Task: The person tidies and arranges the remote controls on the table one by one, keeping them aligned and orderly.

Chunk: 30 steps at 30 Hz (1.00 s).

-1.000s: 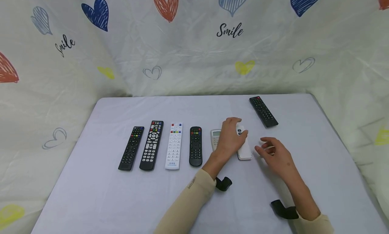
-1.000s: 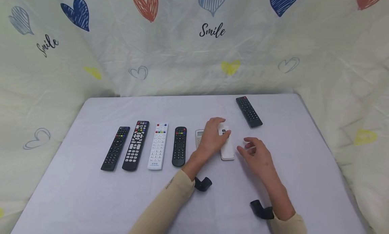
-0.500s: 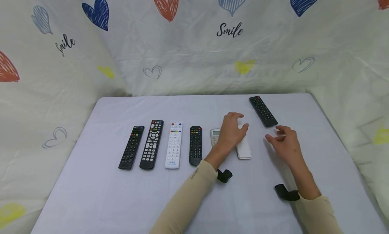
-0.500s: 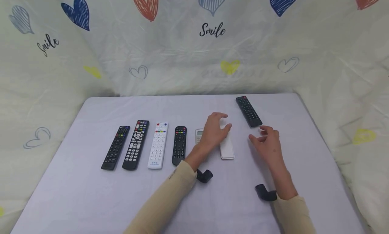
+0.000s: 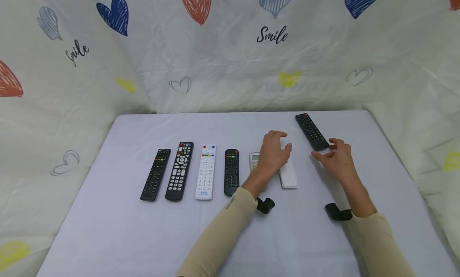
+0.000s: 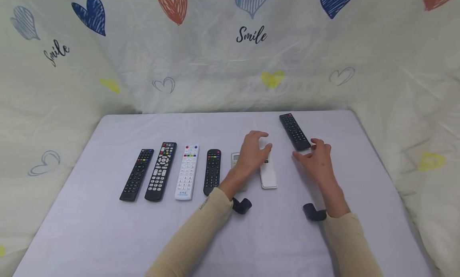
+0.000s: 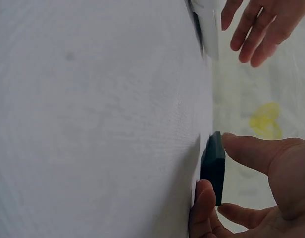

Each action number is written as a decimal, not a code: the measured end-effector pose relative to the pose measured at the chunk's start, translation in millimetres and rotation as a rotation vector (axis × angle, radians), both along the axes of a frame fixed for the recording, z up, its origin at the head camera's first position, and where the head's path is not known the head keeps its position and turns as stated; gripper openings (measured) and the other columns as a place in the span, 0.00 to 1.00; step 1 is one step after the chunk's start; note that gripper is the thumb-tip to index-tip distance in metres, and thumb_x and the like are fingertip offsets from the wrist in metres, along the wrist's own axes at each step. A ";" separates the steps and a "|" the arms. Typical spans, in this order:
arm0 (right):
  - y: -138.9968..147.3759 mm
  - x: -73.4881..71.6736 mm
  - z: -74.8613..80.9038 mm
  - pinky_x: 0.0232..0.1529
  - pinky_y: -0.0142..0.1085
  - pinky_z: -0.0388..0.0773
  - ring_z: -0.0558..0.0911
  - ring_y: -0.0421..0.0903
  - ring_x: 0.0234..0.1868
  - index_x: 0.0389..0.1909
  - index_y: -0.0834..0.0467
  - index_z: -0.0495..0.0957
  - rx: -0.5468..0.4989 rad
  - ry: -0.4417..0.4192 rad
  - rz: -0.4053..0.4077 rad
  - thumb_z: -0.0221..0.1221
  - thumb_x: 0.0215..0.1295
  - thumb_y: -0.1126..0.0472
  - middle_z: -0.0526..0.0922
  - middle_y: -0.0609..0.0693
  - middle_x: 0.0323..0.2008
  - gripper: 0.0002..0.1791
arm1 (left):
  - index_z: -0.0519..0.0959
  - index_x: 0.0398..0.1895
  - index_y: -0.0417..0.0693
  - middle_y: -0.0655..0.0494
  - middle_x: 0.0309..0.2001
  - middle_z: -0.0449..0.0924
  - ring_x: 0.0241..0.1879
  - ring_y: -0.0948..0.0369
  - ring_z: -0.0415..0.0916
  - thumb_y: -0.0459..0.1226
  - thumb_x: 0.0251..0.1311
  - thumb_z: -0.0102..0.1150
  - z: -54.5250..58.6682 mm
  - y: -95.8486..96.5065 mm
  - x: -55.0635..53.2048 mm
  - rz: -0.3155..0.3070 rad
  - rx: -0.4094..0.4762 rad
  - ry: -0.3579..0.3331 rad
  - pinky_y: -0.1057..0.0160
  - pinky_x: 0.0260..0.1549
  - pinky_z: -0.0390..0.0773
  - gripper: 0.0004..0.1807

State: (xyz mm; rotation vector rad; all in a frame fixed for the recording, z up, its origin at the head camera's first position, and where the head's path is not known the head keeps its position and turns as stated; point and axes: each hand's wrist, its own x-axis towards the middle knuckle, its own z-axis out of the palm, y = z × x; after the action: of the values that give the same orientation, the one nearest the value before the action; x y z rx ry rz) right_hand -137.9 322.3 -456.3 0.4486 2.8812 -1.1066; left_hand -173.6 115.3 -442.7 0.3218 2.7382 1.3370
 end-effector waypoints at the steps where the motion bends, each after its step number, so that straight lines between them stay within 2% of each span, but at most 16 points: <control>1: 0.3 -1.2 0.0 0.30 0.25 0.71 0.80 0.64 0.52 0.77 0.74 0.52 0.004 0.000 0.000 0.66 0.70 0.52 0.63 0.78 0.65 0.48 | 0.78 0.66 0.48 0.52 0.70 0.74 0.71 0.57 0.70 0.42 0.74 0.59 0.4 0.6 -0.8 0.002 0.000 -0.001 0.63 0.69 0.74 0.21; 11: 0.7 -9.7 -0.6 0.33 0.31 0.71 0.77 0.64 0.48 0.75 0.75 0.57 0.061 0.026 0.024 0.65 0.71 0.53 0.64 0.80 0.63 0.44 | 0.78 0.67 0.48 0.52 0.71 0.73 0.72 0.57 0.69 0.41 0.74 0.59 5.5 3.2 -6.2 0.010 -0.006 -0.023 0.63 0.70 0.73 0.21; 19: 0.1 -14.0 -3.6 0.41 0.46 0.76 0.76 0.66 0.49 0.74 0.73 0.60 0.091 0.043 0.019 0.64 0.72 0.52 0.66 0.80 0.62 0.41 | 0.77 0.68 0.48 0.52 0.71 0.73 0.72 0.57 0.70 0.42 0.75 0.58 9.4 3.6 -12.0 0.001 -0.030 -0.010 0.64 0.70 0.73 0.22; 30: 0.6 -15.7 -6.0 0.41 0.46 0.73 0.76 0.65 0.47 0.74 0.70 0.63 0.121 0.064 0.020 0.63 0.73 0.50 0.69 0.78 0.58 0.39 | 0.78 0.67 0.48 0.51 0.70 0.75 0.71 0.57 0.71 0.42 0.75 0.57 11.6 9.5 -19.5 -0.001 -0.076 0.021 0.65 0.69 0.73 0.21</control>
State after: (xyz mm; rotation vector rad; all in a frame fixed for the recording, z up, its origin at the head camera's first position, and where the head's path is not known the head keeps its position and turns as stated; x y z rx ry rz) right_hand -153.6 323.0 -462.3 0.3937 3.0130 -0.9644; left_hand -193.1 124.8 -431.1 0.3331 2.7974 1.2319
